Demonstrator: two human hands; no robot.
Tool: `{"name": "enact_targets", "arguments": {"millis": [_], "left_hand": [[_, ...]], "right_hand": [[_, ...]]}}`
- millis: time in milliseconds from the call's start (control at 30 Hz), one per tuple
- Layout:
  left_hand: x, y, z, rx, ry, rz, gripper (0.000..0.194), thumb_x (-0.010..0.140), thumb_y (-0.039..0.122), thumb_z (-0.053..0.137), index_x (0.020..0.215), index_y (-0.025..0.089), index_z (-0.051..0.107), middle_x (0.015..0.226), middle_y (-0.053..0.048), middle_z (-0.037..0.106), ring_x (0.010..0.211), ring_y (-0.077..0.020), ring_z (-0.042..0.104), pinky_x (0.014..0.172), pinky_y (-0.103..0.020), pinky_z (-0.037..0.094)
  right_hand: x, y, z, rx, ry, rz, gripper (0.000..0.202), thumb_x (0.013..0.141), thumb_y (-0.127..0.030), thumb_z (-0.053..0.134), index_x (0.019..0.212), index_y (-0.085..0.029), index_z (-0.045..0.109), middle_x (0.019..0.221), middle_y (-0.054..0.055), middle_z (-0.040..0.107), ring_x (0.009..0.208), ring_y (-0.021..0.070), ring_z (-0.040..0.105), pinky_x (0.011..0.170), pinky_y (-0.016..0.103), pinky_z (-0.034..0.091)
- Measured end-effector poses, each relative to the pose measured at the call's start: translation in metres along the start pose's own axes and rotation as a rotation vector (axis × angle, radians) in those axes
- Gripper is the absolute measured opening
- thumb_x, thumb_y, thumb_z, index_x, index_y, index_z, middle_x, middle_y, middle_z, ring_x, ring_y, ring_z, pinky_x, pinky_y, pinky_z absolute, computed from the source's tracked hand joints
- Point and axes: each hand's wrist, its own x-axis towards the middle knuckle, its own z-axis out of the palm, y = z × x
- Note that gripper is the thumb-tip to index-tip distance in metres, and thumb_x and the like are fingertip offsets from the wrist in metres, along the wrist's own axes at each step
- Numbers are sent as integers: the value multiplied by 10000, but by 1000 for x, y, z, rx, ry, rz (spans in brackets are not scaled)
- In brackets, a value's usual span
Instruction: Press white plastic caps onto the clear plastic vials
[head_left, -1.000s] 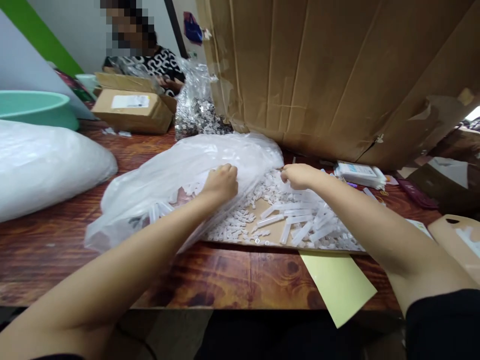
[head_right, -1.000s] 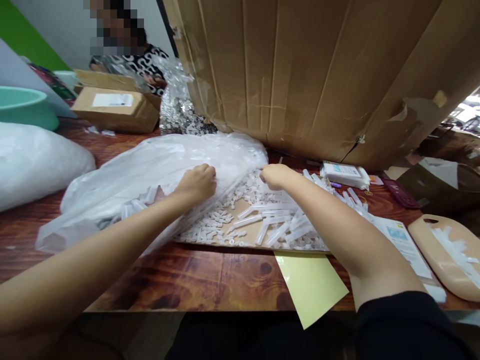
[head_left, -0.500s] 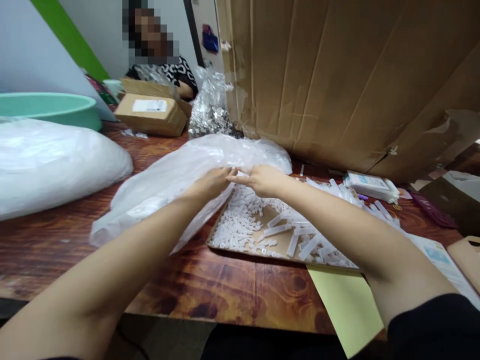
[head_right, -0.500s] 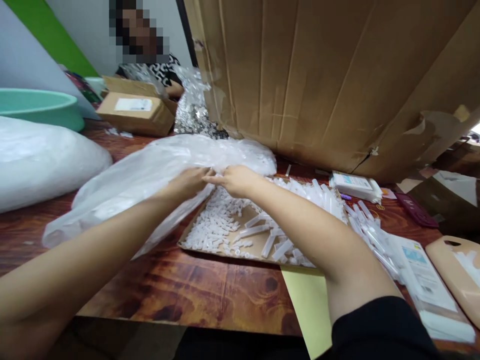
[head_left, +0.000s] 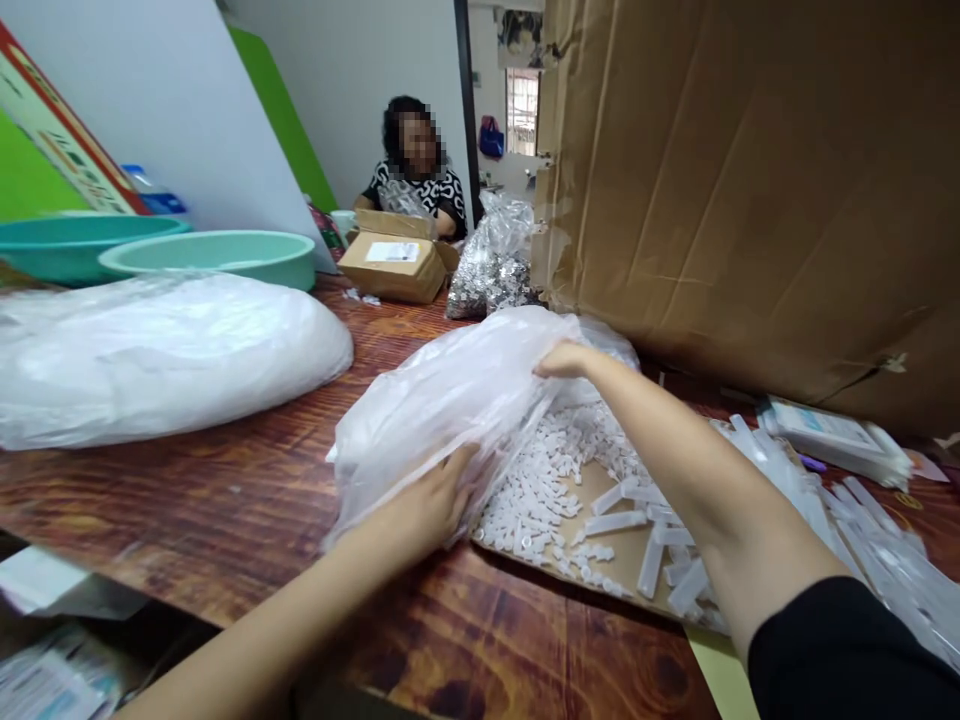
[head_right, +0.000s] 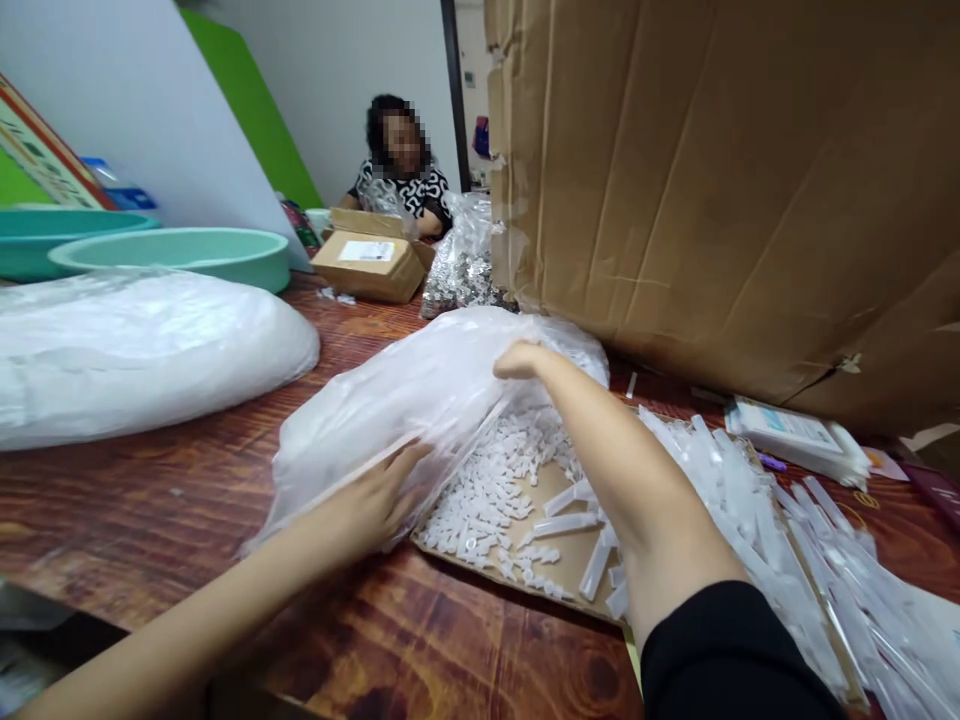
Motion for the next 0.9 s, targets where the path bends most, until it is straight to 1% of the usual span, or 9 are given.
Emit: {"name": "enact_targets", "arguments": {"millis": [67,133,267,400,467,533,633,733,900], "left_hand": [[-3,-9,6,2,20,37,461,977,265,389,1389,116,534,1380,-201,619,1295,-311,599,1108,-449,488],[-2,-12,5,13,12,87,435,979,237,371,1348,120,569,1343,-188,638,1287,-294,598,1117,-439,475],[2,-10,-10,24,-26,149,440,1010,330,377,1350,126,566,1308,-178,654,1219,-294,624,1072,-447,494],[11,-10,-22,25,75,43,423,1009,290,316,1296,134,584,1215,-170,665,1141,-296,634,1042,-460,493],[19,-9,-22,125,69,-85,422,959,201,342,1282,92,592,1269,-210,633,1206,-334,595,1062,-477,466],[28,-6,-20,215,-18,-201,473,916,152,378,1345,80,563,1377,-227,586,1260,-357,570,1063,-477,462],[36,0,-16,243,-151,-271,510,912,155,390,1395,83,537,1346,-232,622,1181,-364,633,1005,-484,496],[41,5,-15,249,-176,-301,502,918,191,392,1376,59,549,1275,-265,653,1126,-398,658,944,-514,512],[47,10,-17,246,-189,-334,491,915,170,375,1365,99,560,1231,-261,678,1105,-362,678,893,-471,528]], "right_hand": [[2,-3,-15,77,-133,33,190,976,-250,605,992,-120,742,1113,89,750,1085,228,691,1003,404,534],[1,-6,-31,149,-256,33,233,957,-178,554,921,-128,779,1085,100,782,1095,207,705,1017,351,516],[-12,-13,-56,307,-453,38,220,891,-271,632,971,-159,803,1162,103,774,1150,227,688,947,352,525],[-39,-21,-60,248,-471,47,138,803,-312,745,865,-209,812,993,71,794,973,217,715,810,333,531],[-57,-25,-49,59,-425,46,55,770,-260,772,758,-209,788,808,43,770,804,190,697,719,305,509],[-76,-27,-28,-184,-391,49,41,768,-204,766,728,-207,761,732,16,737,711,162,654,654,275,467],[-103,-25,16,-391,-353,69,45,802,-169,726,821,-199,754,812,24,749,721,164,639,617,259,421],[-122,-18,57,-427,-266,109,125,869,-211,669,963,-168,740,933,92,759,817,218,662,640,280,416],[-138,-8,90,-429,-110,107,173,902,-122,579,1029,-141,696,1128,159,713,962,248,659,752,289,440]]}}
